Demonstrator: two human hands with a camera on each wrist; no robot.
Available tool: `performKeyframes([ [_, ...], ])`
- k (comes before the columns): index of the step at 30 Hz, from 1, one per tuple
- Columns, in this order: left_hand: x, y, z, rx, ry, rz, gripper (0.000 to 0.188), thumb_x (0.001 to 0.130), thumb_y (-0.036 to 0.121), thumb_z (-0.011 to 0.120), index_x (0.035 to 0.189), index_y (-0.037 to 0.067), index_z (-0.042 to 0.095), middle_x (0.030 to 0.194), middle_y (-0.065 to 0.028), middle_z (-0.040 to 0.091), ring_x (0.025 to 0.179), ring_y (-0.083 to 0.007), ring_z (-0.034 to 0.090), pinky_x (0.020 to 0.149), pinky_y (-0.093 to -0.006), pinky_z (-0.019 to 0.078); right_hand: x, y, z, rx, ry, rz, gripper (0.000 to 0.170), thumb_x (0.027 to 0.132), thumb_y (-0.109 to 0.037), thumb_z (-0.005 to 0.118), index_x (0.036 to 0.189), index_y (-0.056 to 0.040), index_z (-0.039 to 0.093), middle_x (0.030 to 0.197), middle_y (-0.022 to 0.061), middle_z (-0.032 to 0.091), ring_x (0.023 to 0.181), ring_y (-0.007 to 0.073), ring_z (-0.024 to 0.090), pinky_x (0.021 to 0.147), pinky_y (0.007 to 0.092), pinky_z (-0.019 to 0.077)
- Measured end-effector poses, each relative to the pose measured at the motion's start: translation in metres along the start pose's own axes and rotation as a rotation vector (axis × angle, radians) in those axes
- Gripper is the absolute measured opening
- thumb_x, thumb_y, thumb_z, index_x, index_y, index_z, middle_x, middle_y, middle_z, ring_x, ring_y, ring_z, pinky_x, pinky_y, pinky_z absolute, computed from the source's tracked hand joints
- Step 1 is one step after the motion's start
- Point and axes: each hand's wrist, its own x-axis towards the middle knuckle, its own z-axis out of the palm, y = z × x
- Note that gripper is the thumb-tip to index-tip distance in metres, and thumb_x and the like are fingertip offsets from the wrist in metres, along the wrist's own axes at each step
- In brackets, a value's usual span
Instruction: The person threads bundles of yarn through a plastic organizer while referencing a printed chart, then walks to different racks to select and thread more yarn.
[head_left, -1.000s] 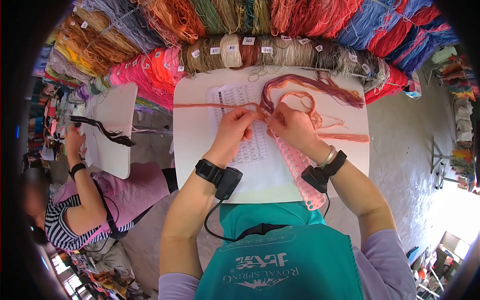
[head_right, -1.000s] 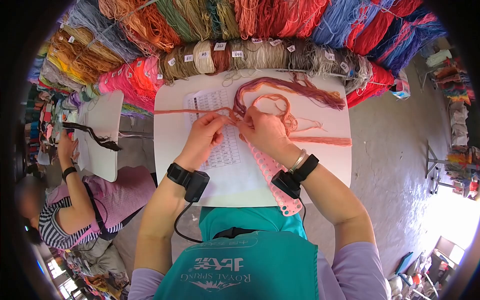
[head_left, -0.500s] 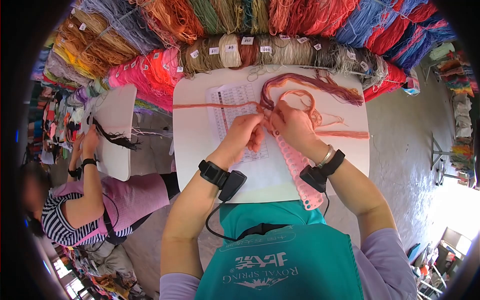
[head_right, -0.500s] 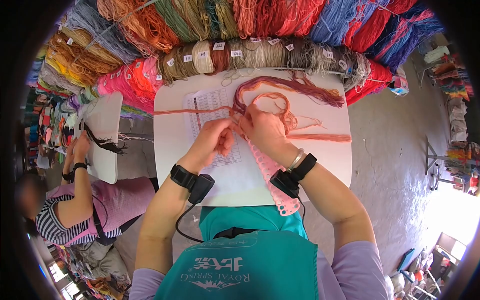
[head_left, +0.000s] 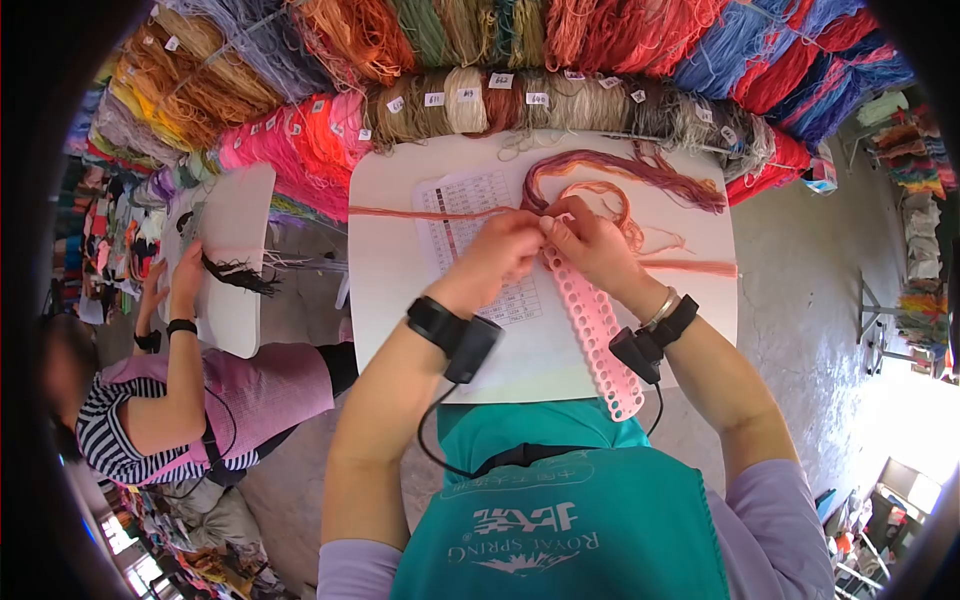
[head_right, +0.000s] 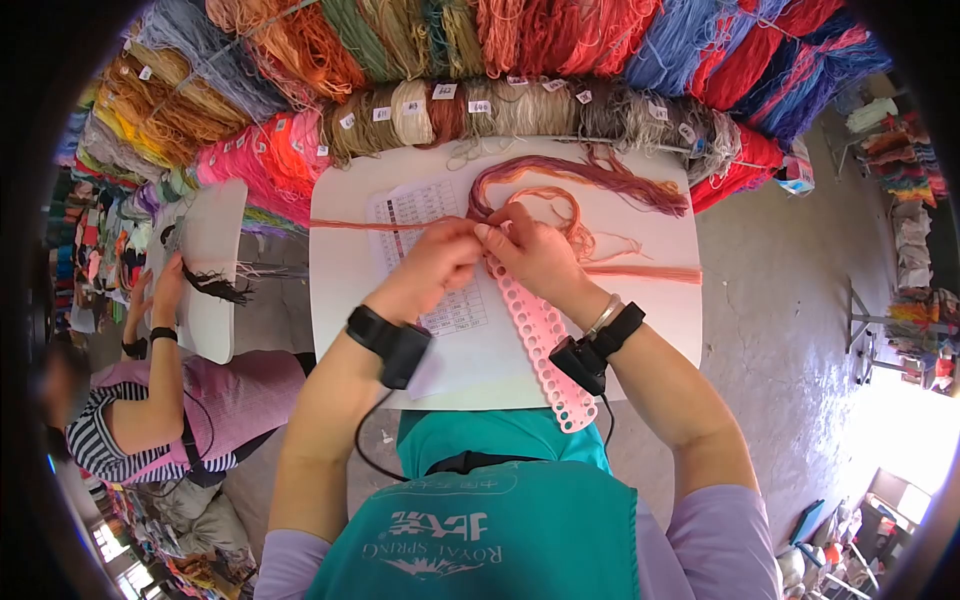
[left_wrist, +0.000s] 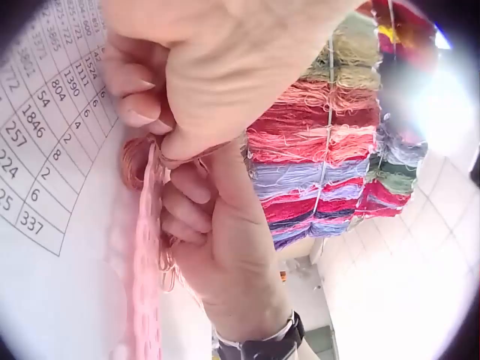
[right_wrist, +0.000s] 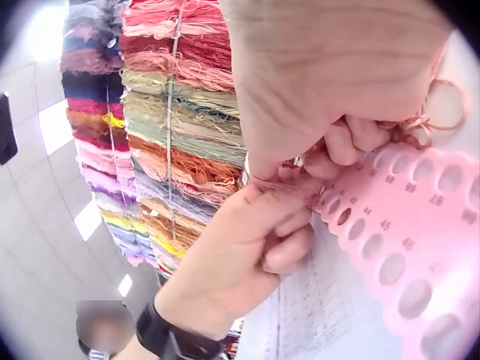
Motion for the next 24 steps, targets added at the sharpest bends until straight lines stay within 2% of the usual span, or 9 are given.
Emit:
performKeyframes([
  [2, -0.009, 0.008, -0.034, -0.782, -0.221, -0.250, 0.017, 0.098, 0.017, 0.056, 0.095, 0.003, 0.066, 0.061, 0.0064, 0.043, 0.046, -0.0044, 0.039, 0.042, -0.0212, 0.0308, 0.000, -0.004, -0.002, -0.194, -0.014, -0.014, 0.043, 0.099, -0.045, 0.056, 0.109, -0.0031, 0.055, 0.067, 0.0055, 0.068, 0.063, 0.0232, 0.068, 0.060, 0.0371, 0.0517],
  [6, -0.062, 0.052, -0.097, -0.953, -0.135, 0.044, 0.015, 0.099, 0.013, 0.051, 0.098, 0.001, 0.060, 0.057, 0.0074, 0.031, 0.039, -0.0034, 0.028, 0.035, -0.0221, 0.0232, 0.002, -0.005, 0.000, -0.132, -0.057, -0.038, 0.046, 0.099, -0.047, 0.054, 0.111, -0.0023, 0.055, 0.069, 0.0080, 0.069, 0.067, 0.0276, 0.070, 0.063, 0.0394, 0.0524],
  [9, -0.108, 0.066, -0.167, -1.262, -0.023, 0.490, 0.014, 0.099, 0.009, 0.051, 0.089, 0.003, 0.059, 0.056, 0.0066, 0.032, 0.039, -0.0050, 0.030, 0.036, -0.0205, 0.0261, 0.003, -0.007, 0.002, -0.136, -0.058, -0.008, 0.044, 0.096, -0.043, 0.057, 0.113, -0.0025, 0.054, 0.069, 0.0093, 0.069, 0.068, 0.0291, 0.070, 0.063, 0.0399, 0.0528],
  [11, -0.127, 0.062, -0.205, -0.902, 0.315, 0.348, 0.013, 0.098, 0.015, 0.055, 0.092, 0.005, 0.059, 0.057, 0.0057, 0.035, 0.042, -0.0043, 0.033, 0.038, -0.0198, 0.0273, 0.003, -0.001, 0.006, -0.172, -0.030, -0.034, 0.044, 0.093, -0.039, 0.061, 0.115, -0.0026, 0.053, 0.068, 0.0099, 0.068, 0.068, 0.0310, 0.069, 0.064, 0.0406, 0.0531],
  [13, -0.120, 0.055, -0.167, 0.030, 0.739, 0.077, 0.016, 0.096, 0.023, 0.062, 0.100, 0.007, 0.061, 0.059, 0.0046, 0.042, 0.045, -0.0028, 0.036, 0.040, -0.0188, 0.0288, 0.000, 0.001, 0.007, -0.221, -0.001, -0.048, 0.046, 0.088, -0.036, 0.065, 0.118, -0.0029, 0.052, 0.068, 0.0112, 0.067, 0.067, 0.0322, 0.069, 0.064, 0.0412, 0.0531],
  [15, -0.102, 0.033, -0.137, 0.663, 0.681, 0.042, 0.022, 0.091, 0.025, 0.071, 0.103, 0.007, 0.067, 0.065, 0.0014, 0.055, 0.055, -0.0070, 0.052, 0.047, -0.0225, 0.0391, -0.009, -0.004, 0.006, -0.288, 0.018, -0.026, 0.051, 0.084, -0.034, 0.069, 0.121, -0.0031, 0.051, 0.073, 0.0135, 0.067, 0.070, 0.0334, 0.068, 0.064, 0.0420, 0.0535],
  [16, -0.090, 0.015, -0.129, 0.987, 0.597, 0.289, 0.025, 0.086, 0.018, 0.074, 0.106, 0.005, 0.067, 0.077, -0.0019, 0.061, 0.071, -0.0126, 0.061, 0.060, -0.0266, 0.0476, -0.019, -0.015, 0.001, -0.335, 0.020, 0.002, 0.055, 0.082, -0.034, 0.071, 0.122, -0.0032, 0.050, 0.079, 0.0150, 0.067, 0.073, 0.0341, 0.068, 0.064, 0.0425, 0.0539],
  [21, -0.056, 0.004, -0.045, 1.269, 0.387, 0.466, 0.028, 0.078, 0.012, 0.077, 0.103, 0.006, 0.064, 0.112, -0.0080, 0.058, 0.095, -0.0261, 0.063, 0.075, -0.0386, 0.0518, -0.067, -0.018, 0.004, -0.680, 0.175, -0.043, 0.074, 0.076, -0.036, 0.077, 0.134, -0.0032, 0.045, 0.112, 0.0212, 0.058, 0.095, 0.0372, 0.064, 0.068, 0.0443, 0.0563],
  [24, -0.046, 0.008, -0.034, 1.261, 0.377, 0.335, 0.022, 0.080, 0.011, 0.075, 0.097, 0.006, 0.062, 0.114, -0.0089, 0.056, 0.097, -0.0317, 0.062, 0.077, -0.0424, 0.0517, -0.078, -0.011, 0.013, -0.745, 0.161, -0.005, 0.082, 0.074, -0.037, 0.079, 0.139, -0.0033, 0.042, 0.120, 0.0220, 0.052, 0.102, 0.0391, 0.061, 0.070, 0.0448, 0.0570],
])
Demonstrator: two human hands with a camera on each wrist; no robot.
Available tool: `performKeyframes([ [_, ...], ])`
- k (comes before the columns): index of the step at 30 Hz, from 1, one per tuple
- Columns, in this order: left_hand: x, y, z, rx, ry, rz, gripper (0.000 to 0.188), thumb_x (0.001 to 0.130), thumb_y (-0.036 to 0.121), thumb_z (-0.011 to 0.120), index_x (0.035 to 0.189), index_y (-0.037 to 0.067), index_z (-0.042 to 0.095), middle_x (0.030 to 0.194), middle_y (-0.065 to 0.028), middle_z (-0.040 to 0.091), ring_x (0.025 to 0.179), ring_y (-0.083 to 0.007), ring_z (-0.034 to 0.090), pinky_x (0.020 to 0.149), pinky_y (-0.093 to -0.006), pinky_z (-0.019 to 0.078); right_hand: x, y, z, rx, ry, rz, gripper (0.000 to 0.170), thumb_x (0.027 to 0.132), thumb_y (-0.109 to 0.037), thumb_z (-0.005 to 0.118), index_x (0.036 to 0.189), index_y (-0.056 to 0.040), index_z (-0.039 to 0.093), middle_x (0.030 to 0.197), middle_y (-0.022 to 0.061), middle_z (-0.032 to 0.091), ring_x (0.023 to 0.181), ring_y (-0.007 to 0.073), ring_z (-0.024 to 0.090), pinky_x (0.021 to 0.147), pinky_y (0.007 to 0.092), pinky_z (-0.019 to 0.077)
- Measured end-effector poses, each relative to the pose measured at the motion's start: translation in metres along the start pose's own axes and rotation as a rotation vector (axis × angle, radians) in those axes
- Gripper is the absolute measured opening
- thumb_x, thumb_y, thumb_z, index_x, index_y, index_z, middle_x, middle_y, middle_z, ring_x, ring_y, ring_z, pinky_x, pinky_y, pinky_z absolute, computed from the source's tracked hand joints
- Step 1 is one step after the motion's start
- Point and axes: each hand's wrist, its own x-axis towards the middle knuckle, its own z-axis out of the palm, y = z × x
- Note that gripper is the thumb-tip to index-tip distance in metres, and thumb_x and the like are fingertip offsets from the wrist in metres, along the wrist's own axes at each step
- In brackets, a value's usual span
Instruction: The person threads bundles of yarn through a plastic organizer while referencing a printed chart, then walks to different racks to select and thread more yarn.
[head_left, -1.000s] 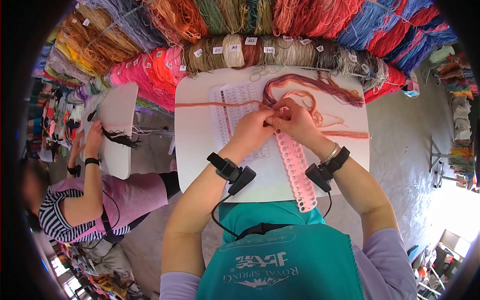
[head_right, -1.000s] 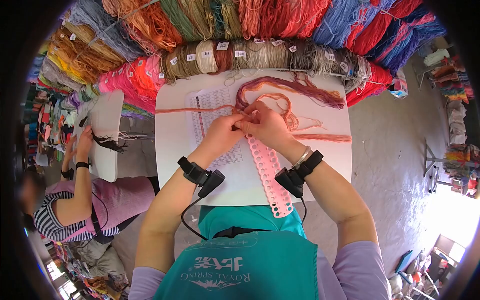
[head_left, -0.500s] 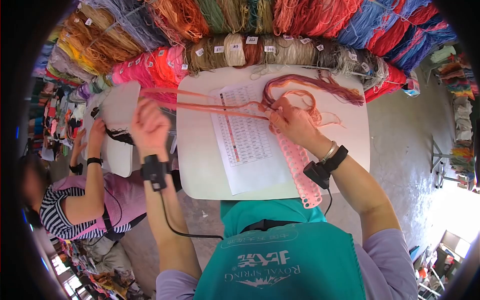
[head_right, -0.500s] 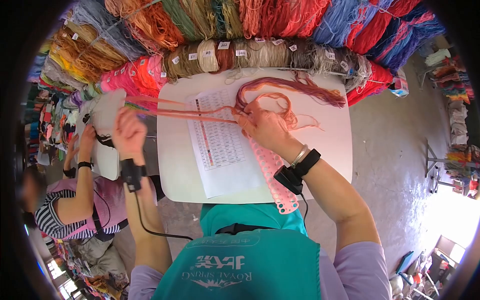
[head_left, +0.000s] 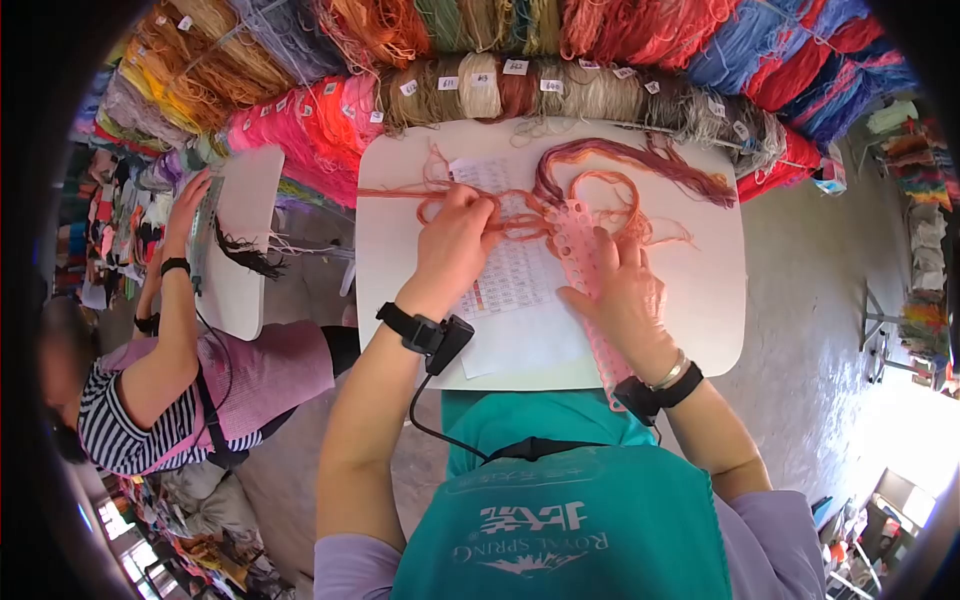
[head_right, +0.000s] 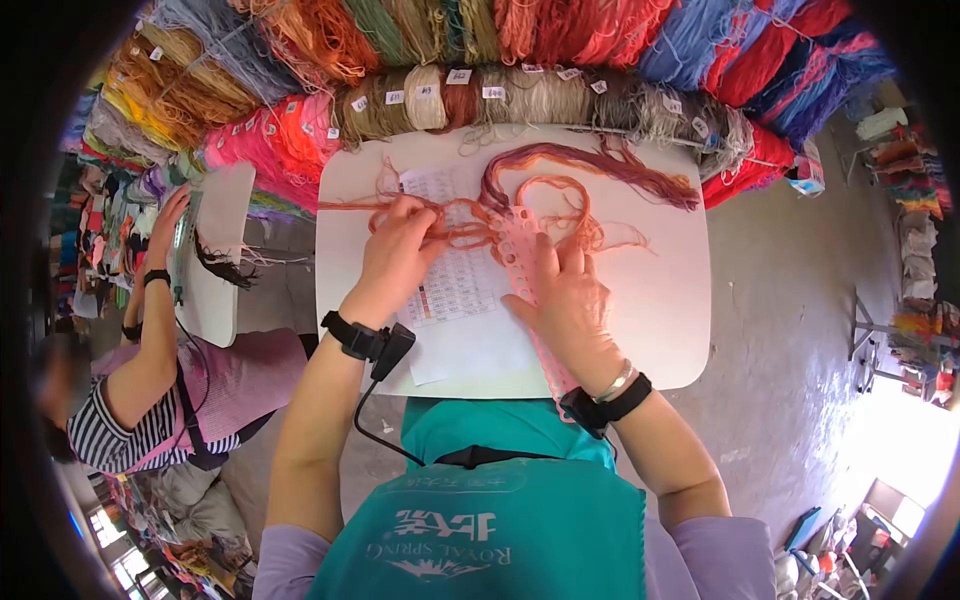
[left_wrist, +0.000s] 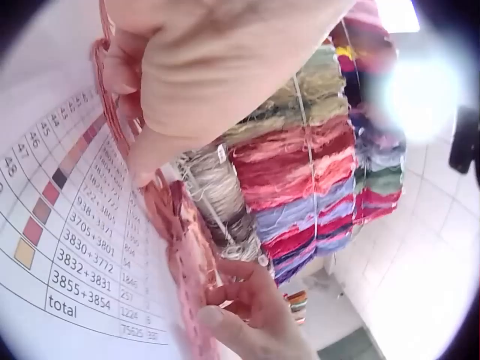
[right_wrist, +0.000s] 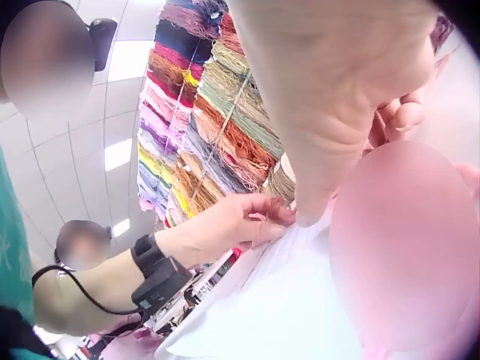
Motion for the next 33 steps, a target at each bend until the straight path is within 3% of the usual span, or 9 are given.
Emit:
performKeyframes([
  [9, 0.005, -0.004, -0.023, -0.150, -0.036, -0.003, 0.019, 0.092, 0.011, 0.063, 0.105, 0.003, 0.053, 0.089, -0.0176, 0.067, 0.087, -0.0380, 0.066, 0.073, -0.0417, 0.0504, -0.009, 0.013, -0.013, 0.265, 0.200, 0.052, 0.075, 0.074, -0.028, 0.077, 0.137, -0.0038, 0.044, 0.120, 0.0228, 0.051, 0.089, 0.0391, 0.064, 0.070, 0.0444, 0.0574],
  [14, 0.013, -0.006, -0.049, -0.160, 0.063, 0.017, 0.010, 0.097, 0.011, 0.060, 0.101, 0.003, 0.056, 0.083, -0.0116, 0.068, 0.075, -0.0186, 0.068, 0.068, -0.0313, 0.0516, -0.015, 0.035, -0.032, 0.289, 0.288, -0.029, 0.068, 0.077, -0.024, 0.076, 0.135, -0.0049, 0.047, 0.123, 0.0213, 0.052, 0.088, 0.0390, 0.065, 0.069, 0.0455, 0.0573],
  [17, 0.020, -0.012, -0.034, -0.219, 0.163, 0.121, 0.011, 0.094, 0.008, 0.063, 0.103, 0.003, 0.059, 0.089, -0.0112, 0.067, 0.074, -0.0194, 0.066, 0.068, -0.0301, 0.0509, -0.013, 0.042, -0.039, 0.248, 0.344, -0.031, 0.063, 0.078, -0.021, 0.075, 0.133, -0.0037, 0.049, 0.123, 0.0207, 0.054, 0.089, 0.0387, 0.065, 0.073, 0.0439, 0.0572],
  [20, 0.001, 0.001, -0.040, -0.220, 0.306, 0.048, 0.018, 0.088, 0.005, 0.068, 0.105, 0.005, 0.061, 0.100, -0.0103, 0.065, 0.082, -0.0212, 0.064, 0.070, -0.0304, 0.0505, -0.010, 0.065, -0.048, 0.278, 0.402, -0.016, 0.059, 0.081, -0.021, 0.075, 0.131, -0.0020, 0.051, 0.121, 0.0214, 0.057, 0.088, 0.0362, 0.065, 0.075, 0.0404, 0.0563],
  [21, -0.008, -0.006, -0.041, -0.177, 0.304, 0.050, 0.022, 0.086, 0.005, 0.069, 0.107, 0.005, 0.061, 0.103, -0.0120, 0.064, 0.088, -0.0256, 0.063, 0.076, -0.0335, 0.0501, -0.011, 0.069, -0.054, 0.359, 0.401, 0.098, 0.057, 0.084, -0.022, 0.077, 0.131, -0.0007, 0.053, 0.117, 0.0181, 0.061, 0.086, 0.0259, 0.066, 0.076, 0.0341, 0.0547],
  [23, -0.029, -0.032, -0.034, -0.091, 0.298, 0.051, 0.029, 0.083, 0.004, 0.070, 0.111, 0.005, 0.062, 0.110, -0.0153, 0.062, 0.098, -0.0342, 0.061, 0.086, -0.0397, 0.0495, -0.010, 0.080, -0.070, 0.687, 0.449, 0.295, 0.051, 0.087, -0.020, 0.077, 0.130, -0.0020, 0.056, 0.111, 0.0052, 0.064, 0.073, 0.0076, 0.057, 0.058, 0.0231, 0.0484],
  [25, -0.048, -0.046, -0.026, -0.045, 0.306, 0.115, 0.034, 0.077, 0.004, 0.073, 0.110, 0.005, 0.063, 0.112, -0.0140, 0.062, 0.108, -0.0349, 0.058, 0.093, -0.0430, 0.0470, -0.011, 0.103, -0.095, 0.744, 0.529, 0.423, 0.046, 0.090, -0.027, 0.075, 0.130, -0.0115, 0.059, 0.103, -0.0010, 0.065, 0.068, 0.0022, 0.053, 0.051, 0.0195, 0.0411],
  [28, -0.061, -0.044, -0.014, -0.003, 0.298, 0.155, 0.038, 0.073, 0.007, 0.076, 0.110, 0.006, 0.065, 0.117, -0.0112, 0.062, 0.119, -0.0357, 0.053, 0.099, -0.0461, 0.0445, -0.014, 0.123, -0.138, 0.910, 0.695, 0.404, 0.036, 0.097, -0.030, 0.065, 0.127, -0.0104, 0.061, 0.103, -0.0041, 0.062, 0.070, -0.0002, 0.051, 0.052, 0.0153, 0.0338],
  [33, -0.071, -0.039, 0.004, 0.057, 0.276, 0.127, 0.041, 0.075, 0.011, 0.076, 0.115, 0.009, 0.066, 0.125, -0.0098, 0.058, 0.124, -0.0347, 0.051, 0.102, -0.0482, 0.0407, -0.031, 0.113, -0.234, 0.883, 0.891, 0.333, 0.041, 0.099, -0.028, 0.061, 0.134, -0.0074, 0.057, 0.125, 0.0029, 0.063, 0.094, 0.0100, 0.060, 0.077, 0.0252, 0.0488],
])
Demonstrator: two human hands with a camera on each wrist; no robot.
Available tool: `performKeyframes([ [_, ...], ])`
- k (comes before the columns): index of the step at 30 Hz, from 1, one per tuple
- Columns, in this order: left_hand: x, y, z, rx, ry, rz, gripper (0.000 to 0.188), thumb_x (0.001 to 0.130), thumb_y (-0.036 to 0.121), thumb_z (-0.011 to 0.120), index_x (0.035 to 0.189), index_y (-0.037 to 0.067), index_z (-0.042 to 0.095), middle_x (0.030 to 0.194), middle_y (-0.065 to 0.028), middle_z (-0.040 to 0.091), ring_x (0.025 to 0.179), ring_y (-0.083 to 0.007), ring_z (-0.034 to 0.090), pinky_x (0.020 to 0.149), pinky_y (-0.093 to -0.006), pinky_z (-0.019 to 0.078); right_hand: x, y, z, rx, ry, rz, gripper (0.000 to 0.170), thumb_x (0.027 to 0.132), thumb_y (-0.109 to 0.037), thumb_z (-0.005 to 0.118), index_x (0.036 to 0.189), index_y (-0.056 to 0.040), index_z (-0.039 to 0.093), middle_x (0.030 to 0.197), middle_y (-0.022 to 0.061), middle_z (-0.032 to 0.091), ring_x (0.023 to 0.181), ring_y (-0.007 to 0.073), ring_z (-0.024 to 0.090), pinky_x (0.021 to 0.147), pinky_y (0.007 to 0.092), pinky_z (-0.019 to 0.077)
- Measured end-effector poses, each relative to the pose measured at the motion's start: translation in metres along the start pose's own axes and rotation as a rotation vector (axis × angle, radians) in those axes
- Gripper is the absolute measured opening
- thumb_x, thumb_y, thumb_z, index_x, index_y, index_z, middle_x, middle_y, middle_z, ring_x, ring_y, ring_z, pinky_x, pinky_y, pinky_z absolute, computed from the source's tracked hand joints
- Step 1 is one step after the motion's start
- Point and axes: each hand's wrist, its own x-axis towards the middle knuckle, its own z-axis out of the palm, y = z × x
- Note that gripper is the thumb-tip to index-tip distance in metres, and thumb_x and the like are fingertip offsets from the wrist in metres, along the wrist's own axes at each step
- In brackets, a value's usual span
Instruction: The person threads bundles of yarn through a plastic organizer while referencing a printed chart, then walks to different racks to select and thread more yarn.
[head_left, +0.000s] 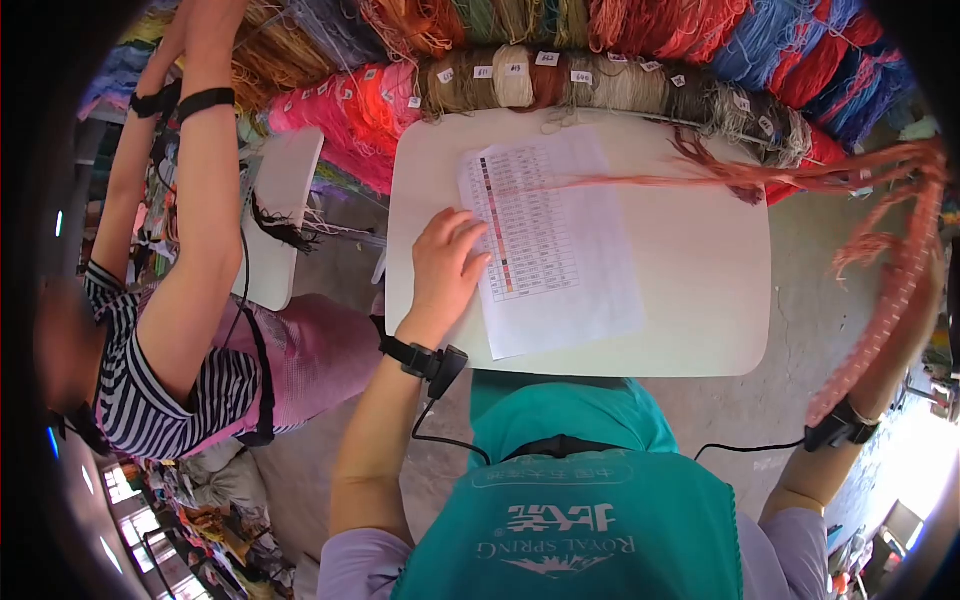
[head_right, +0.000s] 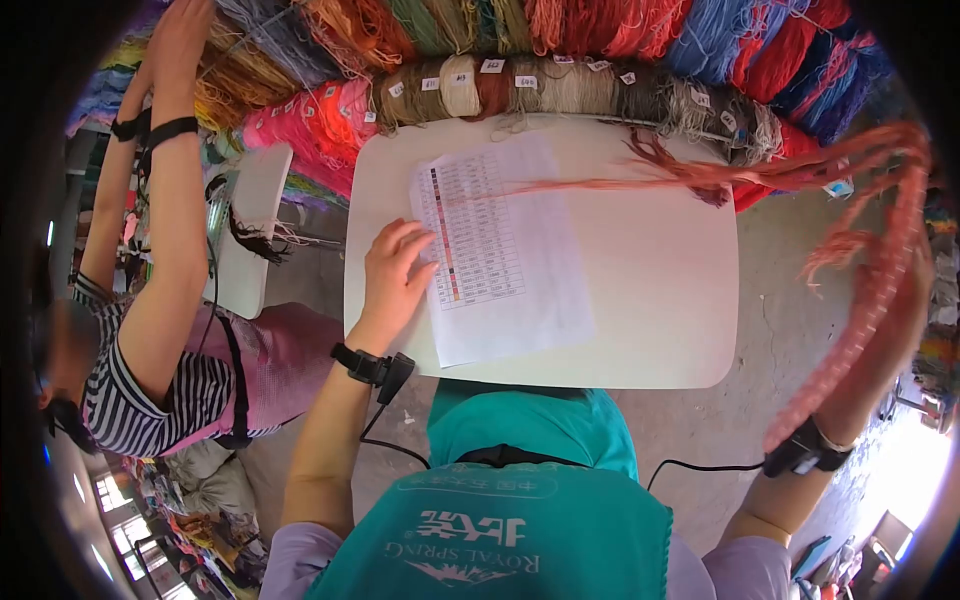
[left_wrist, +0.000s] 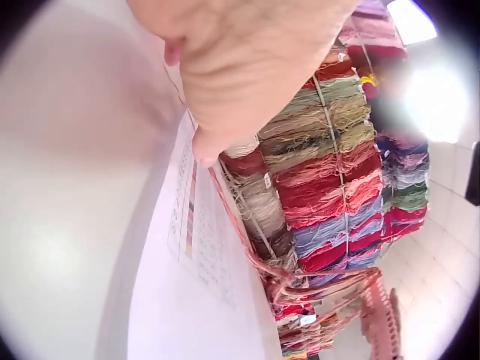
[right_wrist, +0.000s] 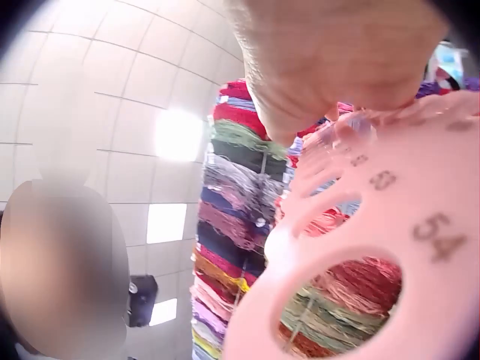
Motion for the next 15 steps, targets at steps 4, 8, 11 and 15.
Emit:
performKeyframes([
  [4, -0.011, 0.001, 0.006, -0.021, -0.020, -0.043, 0.041, 0.078, 0.011, 0.075, 0.118, 0.009, 0.066, 0.126, -0.0093, 0.058, 0.126, -0.0341, 0.049, 0.105, -0.0479, 0.0372, 0.002, -0.059, 0.047, -0.999, 0.219, -0.434, 0.032, 0.098, -0.032, 0.059, 0.113, -0.0049, 0.067, 0.101, 0.0089, 0.068, 0.082, 0.0120, 0.066, 0.069, 0.0225, 0.0541],
  [8, -0.018, 0.010, 0.013, 0.000, -0.035, -0.014, 0.042, 0.080, 0.013, 0.074, 0.121, 0.009, 0.065, 0.130, -0.0091, 0.057, 0.130, -0.0330, 0.046, 0.108, -0.0487, 0.0321, -0.036, 0.000, 0.027, -0.029, -0.350, -0.102, 0.047, 0.092, -0.006, 0.068, 0.136, -0.0031, 0.053, 0.125, 0.0092, 0.061, 0.109, 0.0147, 0.061, 0.092, 0.0301, 0.0496],
  [11, -0.024, 0.022, 0.013, 0.011, -0.054, 0.008, 0.044, 0.081, 0.014, 0.073, 0.124, 0.010, 0.064, 0.132, -0.0093, 0.055, 0.132, -0.0328, 0.045, 0.110, -0.0503, 0.0298, -0.068, 0.054, 0.056, 0.131, -0.567, 0.006, 0.063, 0.085, -0.001, 0.068, 0.142, -0.0009, 0.042, 0.115, 0.0079, 0.064, 0.105, 0.0129, 0.060, 0.091, 0.0284, 0.0486],
  [15, -0.029, 0.034, 0.008, 0.018, -0.100, 0.011, 0.045, 0.082, 0.014, 0.072, 0.126, 0.010, 0.062, 0.135, -0.0096, 0.053, 0.132, -0.0331, 0.044, 0.110, -0.0509, 0.0300, -0.093, 0.079, 0.073, 0.085, -0.605, 0.080, 0.063, 0.080, 0.003, 0.068, 0.139, -0.0035, 0.047, 0.094, 0.0000, 0.056, 0.088, 0.0082, 0.053, 0.080, 0.0243, 0.0459],
])
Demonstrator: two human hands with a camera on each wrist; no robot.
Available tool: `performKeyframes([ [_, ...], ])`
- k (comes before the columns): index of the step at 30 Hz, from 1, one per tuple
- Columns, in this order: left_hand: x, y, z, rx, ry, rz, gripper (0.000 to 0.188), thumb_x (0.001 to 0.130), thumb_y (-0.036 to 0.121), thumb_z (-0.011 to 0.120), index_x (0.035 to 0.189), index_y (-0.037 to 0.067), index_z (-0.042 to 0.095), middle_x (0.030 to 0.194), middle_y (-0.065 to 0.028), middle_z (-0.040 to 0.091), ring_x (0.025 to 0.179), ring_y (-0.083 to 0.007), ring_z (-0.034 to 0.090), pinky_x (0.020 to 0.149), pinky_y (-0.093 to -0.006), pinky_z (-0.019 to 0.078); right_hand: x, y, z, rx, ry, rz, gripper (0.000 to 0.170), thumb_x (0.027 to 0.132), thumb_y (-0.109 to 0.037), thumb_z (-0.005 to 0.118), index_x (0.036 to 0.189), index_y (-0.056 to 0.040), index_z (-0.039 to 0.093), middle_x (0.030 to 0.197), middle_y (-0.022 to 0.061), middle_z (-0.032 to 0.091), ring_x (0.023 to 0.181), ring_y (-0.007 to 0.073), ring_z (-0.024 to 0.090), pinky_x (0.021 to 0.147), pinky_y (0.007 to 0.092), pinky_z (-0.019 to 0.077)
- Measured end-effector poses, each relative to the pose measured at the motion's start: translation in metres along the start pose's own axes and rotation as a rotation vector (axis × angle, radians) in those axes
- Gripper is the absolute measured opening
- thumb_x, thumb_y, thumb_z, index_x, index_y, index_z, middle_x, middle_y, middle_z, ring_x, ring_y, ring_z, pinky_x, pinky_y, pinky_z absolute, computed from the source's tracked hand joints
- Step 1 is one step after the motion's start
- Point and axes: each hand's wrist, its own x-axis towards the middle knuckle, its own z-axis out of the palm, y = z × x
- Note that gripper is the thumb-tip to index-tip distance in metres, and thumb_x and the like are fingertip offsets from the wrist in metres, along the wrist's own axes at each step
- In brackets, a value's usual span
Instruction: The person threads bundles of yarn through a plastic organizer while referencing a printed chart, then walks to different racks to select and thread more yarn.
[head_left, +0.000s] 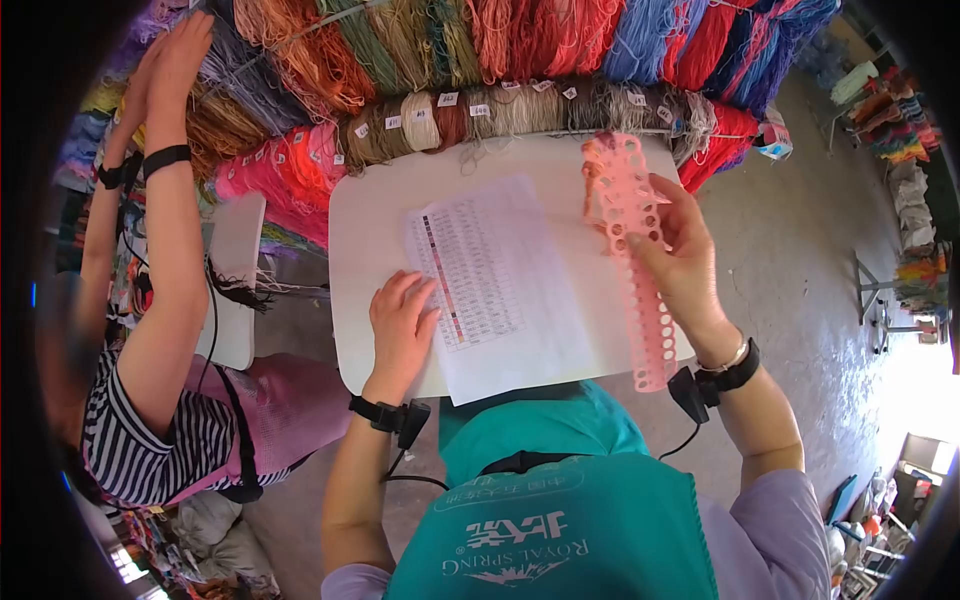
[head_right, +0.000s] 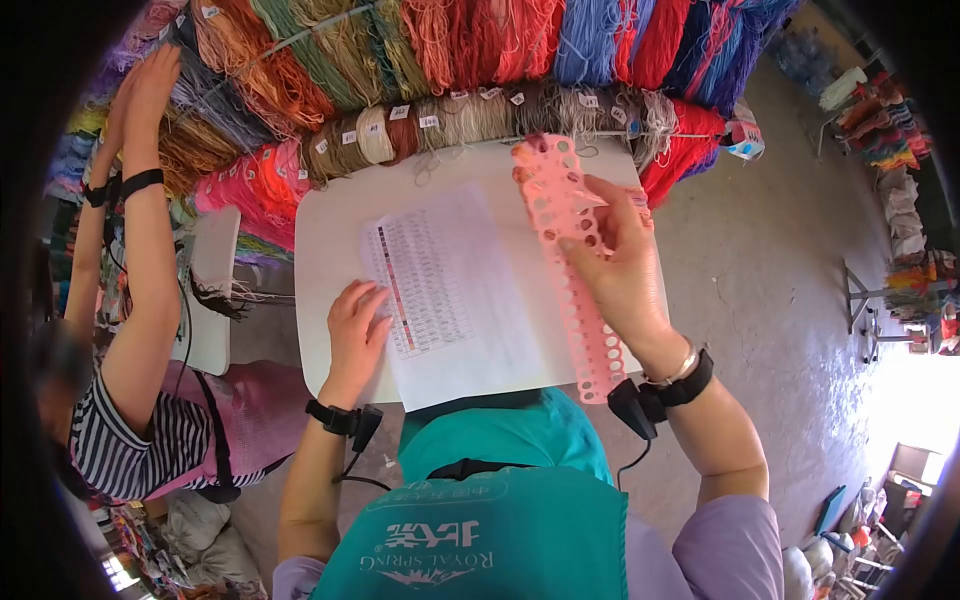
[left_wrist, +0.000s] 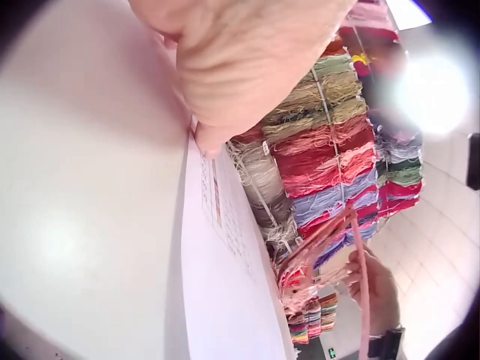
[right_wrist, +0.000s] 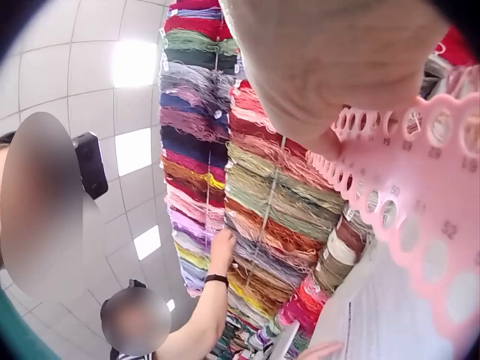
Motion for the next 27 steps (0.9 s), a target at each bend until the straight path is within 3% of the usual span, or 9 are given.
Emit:
performKeyframes([
  [5, -0.003, 0.006, 0.000, 0.002, 0.010, 0.015, 0.045, 0.081, 0.011, 0.071, 0.125, 0.009, 0.063, 0.134, -0.0105, 0.054, 0.129, -0.0339, 0.047, 0.108, -0.0475, 0.0337, -0.009, 0.015, 0.014, -0.017, -0.012, 0.002, 0.062, 0.079, 0.002, 0.070, 0.137, -0.0061, 0.050, 0.090, -0.0009, 0.052, 0.084, 0.0091, 0.049, 0.077, 0.0252, 0.0450],
  [8, -0.007, 0.004, 0.003, -0.050, -0.011, -0.009, 0.045, 0.083, 0.014, 0.071, 0.127, 0.011, 0.062, 0.136, -0.0086, 0.051, 0.133, -0.0321, 0.043, 0.112, -0.0553, 0.0269, -0.012, 0.019, 0.018, -0.057, -0.015, 0.010, 0.062, 0.079, 0.001, 0.071, 0.137, -0.0069, 0.050, 0.092, -0.0002, 0.051, 0.084, 0.0104, 0.049, 0.078, 0.0262, 0.0455],
  [20, -0.007, 0.007, 0.004, -0.045, 0.015, -0.016, 0.043, 0.083, 0.014, 0.071, 0.125, 0.012, 0.065, 0.135, -0.0090, 0.052, 0.132, -0.0323, 0.044, 0.112, -0.0555, 0.0270, -0.010, 0.031, 0.023, -0.090, -0.021, -0.006, 0.063, 0.078, 0.000, 0.072, 0.137, -0.0078, 0.051, 0.092, 0.0004, 0.052, 0.086, 0.0113, 0.050, 0.078, 0.0266, 0.0461],
  [23, -0.009, 0.007, 0.008, -0.059, 0.043, -0.017, 0.041, 0.083, 0.014, 0.071, 0.123, 0.011, 0.066, 0.134, -0.0099, 0.053, 0.132, -0.0332, 0.044, 0.110, -0.0568, 0.0279, -0.007, 0.040, 0.028, -0.031, -0.016, 0.068, 0.063, 0.078, 0.000, 0.072, 0.137, -0.0059, 0.051, 0.092, -0.0001, 0.052, 0.084, 0.0105, 0.050, 0.077, 0.0256, 0.0465],
  [27, -0.013, 0.014, 0.006, -0.083, 0.111, -0.042, 0.039, 0.082, 0.011, 0.072, 0.121, 0.009, 0.067, 0.129, -0.0116, 0.055, 0.128, -0.0343, 0.047, 0.107, -0.0513, 0.0344, -0.004, 0.055, 0.030, 0.115, -0.025, 0.248, 0.057, 0.083, 0.001, 0.069, 0.137, 0.0025, 0.048, 0.104, 0.0046, 0.063, 0.089, 0.0103, 0.059, 0.078, 0.0254, 0.0503],
])
